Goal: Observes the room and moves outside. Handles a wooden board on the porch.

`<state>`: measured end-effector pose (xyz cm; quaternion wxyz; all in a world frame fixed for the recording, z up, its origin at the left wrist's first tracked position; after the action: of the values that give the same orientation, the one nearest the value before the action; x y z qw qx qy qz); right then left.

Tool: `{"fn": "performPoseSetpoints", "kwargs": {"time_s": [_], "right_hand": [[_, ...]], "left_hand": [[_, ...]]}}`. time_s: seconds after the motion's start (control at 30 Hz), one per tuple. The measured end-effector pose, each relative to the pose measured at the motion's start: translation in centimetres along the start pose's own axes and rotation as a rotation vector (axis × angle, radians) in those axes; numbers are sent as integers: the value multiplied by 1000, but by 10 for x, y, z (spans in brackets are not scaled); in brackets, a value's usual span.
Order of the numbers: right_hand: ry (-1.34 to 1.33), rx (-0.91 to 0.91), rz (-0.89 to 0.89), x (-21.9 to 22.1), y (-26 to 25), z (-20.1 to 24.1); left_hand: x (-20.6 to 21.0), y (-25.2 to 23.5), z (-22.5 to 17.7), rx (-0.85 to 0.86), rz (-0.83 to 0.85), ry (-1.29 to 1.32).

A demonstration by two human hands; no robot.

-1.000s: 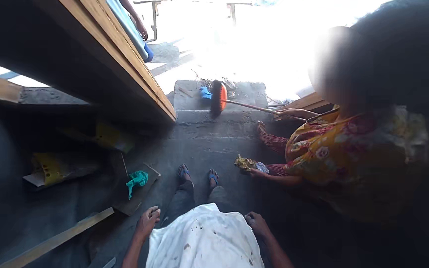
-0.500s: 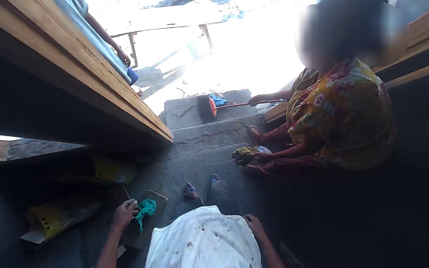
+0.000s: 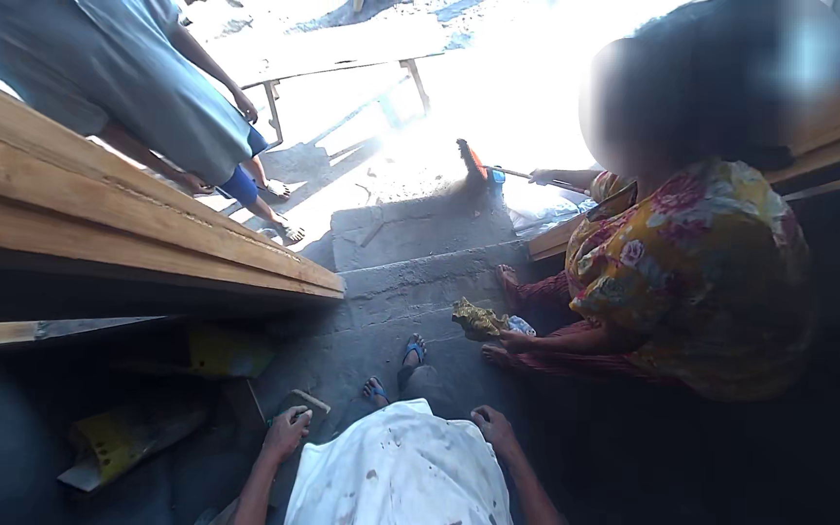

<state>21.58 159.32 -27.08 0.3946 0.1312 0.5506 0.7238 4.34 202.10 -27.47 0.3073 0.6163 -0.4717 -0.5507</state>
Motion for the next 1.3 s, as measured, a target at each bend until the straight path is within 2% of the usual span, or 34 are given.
{"fn": "performPoseSetpoints", "kwargs": {"time_s": [0.23, 0.5, 0.67, 0.87, 1.03, 1.3], "right_hand": [[-48, -124, 16, -42, -34, 71], [-13, -256, 48, -49, -74, 183], [38, -318, 50, -49, -115, 258], [142, -345, 82, -54, -152, 372], [173, -405, 66, -61, -161, 472], [292, -482, 167, -39, -186, 557]], "left_hand": [[-19, 0, -90, 94, -117, 95], [-39, -8, -182, 264, -140, 30], [-71, -33, -244, 328, -149, -50], [-132, -54, -319, 392, -173, -43], [-169, -74, -343, 388, -182, 1], [-190, -71, -360, 322, -285, 132]]}}
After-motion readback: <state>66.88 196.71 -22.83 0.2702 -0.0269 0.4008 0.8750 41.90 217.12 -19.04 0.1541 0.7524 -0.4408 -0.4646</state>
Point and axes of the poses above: each hand's wrist, its own y-axis away from the middle knuckle, its own x-axis out of the palm, z = x × y, the point moved 2 cm from there along -y, towards the middle knuckle, and after that the axes turned 9 degrees about -y, right-handed, at the moved point
